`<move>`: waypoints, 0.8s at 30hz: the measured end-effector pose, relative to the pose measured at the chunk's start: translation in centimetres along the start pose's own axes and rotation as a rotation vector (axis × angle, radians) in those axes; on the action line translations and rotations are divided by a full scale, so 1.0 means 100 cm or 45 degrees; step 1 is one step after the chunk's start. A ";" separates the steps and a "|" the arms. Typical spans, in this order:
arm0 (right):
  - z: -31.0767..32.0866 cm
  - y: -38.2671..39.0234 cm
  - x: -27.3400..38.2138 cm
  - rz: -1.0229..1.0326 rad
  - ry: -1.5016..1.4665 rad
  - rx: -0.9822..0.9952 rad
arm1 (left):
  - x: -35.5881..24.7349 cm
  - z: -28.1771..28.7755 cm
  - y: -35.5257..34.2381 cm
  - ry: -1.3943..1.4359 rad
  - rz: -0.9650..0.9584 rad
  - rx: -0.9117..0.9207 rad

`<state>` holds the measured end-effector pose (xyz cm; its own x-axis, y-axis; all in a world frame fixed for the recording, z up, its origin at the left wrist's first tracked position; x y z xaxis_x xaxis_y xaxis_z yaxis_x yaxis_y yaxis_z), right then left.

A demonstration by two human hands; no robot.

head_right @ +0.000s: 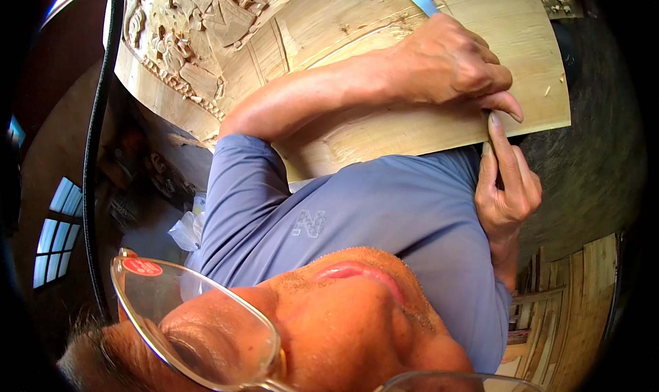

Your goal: The person carves decorative designs into a wooden board using specialized chisels and a small mallet, occasionally clearing away wood shavings by hand.

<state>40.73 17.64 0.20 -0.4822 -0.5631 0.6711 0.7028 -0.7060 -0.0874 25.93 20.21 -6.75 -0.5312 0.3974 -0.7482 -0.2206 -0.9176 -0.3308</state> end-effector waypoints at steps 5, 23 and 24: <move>-0.016 -0.017 -0.010 0.062 -0.046 -0.014 | 0.006 0.031 -0.002 -0.203 0.083 -0.212; 0.011 -0.007 0.006 -0.002 0.029 0.041 | -0.006 0.007 -0.002 0.098 -0.074 -0.053; 0.009 -0.006 0.005 0.006 0.028 0.039 | -0.005 0.007 -0.002 0.069 -0.057 -0.040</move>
<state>40.55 18.19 1.25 -0.4903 -0.5759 0.6542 0.7204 -0.6902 -0.0677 25.64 20.19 -5.88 -0.4764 0.4388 -0.7619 -0.2172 -0.8985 -0.3816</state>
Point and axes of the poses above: each hand's wrist, its own y-axis away from the middle knuckle, its own z-axis out of the back of the hand, x = y × z, the point moved 7 cm from there along -y, towards the middle knuckle, and after that the axes turned 5 degrees about z, right-handed, at the moved point
